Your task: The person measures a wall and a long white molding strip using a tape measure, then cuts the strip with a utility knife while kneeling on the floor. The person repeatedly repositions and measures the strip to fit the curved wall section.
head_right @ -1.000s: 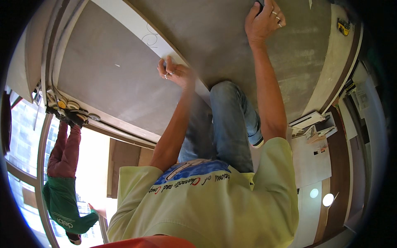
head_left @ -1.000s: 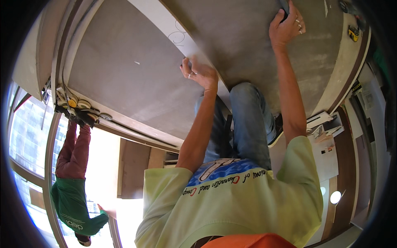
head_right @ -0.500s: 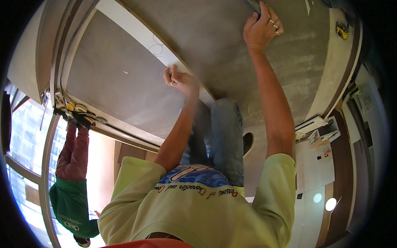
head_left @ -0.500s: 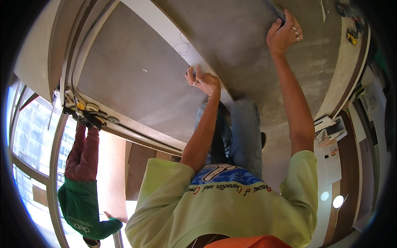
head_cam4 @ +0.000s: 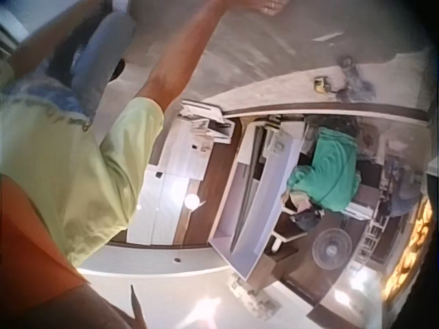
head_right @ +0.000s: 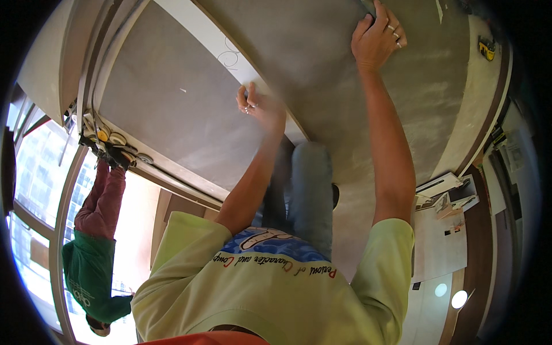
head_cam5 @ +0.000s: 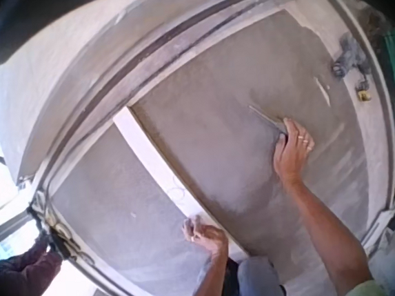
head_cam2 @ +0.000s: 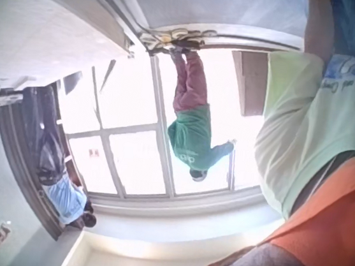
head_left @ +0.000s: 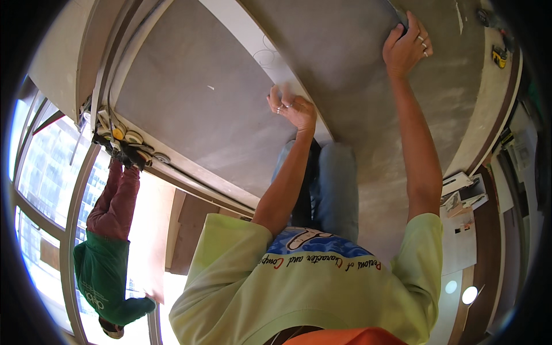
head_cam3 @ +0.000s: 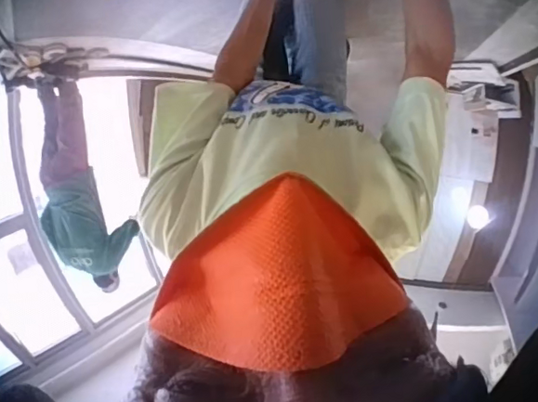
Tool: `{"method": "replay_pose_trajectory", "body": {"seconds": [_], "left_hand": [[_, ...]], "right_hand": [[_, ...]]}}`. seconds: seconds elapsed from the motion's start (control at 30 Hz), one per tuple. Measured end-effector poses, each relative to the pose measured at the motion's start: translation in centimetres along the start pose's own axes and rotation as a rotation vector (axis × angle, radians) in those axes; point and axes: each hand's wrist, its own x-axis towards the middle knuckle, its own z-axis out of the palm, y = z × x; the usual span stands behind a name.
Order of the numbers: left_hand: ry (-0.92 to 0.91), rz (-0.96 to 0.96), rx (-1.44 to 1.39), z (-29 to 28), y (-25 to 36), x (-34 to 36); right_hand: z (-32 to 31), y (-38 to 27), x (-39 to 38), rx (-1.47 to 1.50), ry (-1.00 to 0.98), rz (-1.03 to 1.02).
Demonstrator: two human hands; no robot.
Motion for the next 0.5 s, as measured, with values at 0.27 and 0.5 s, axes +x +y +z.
{"method": "replay_pose_trajectory", "body": {"seconds": [0.27, 0.5], "left_hand": [[0.035, -0.053, -0.046, -0.3, 0.5, -0.3], [0.042, -0.079, -0.076, -0.4, 0.9, 0.0]], "right_hand": [[0.6, 0.9, -1.1, -0.061, 0.018, 0.002], [0.4, 1.7, -1.3, 0.060, 0.080, -0.117]]}}
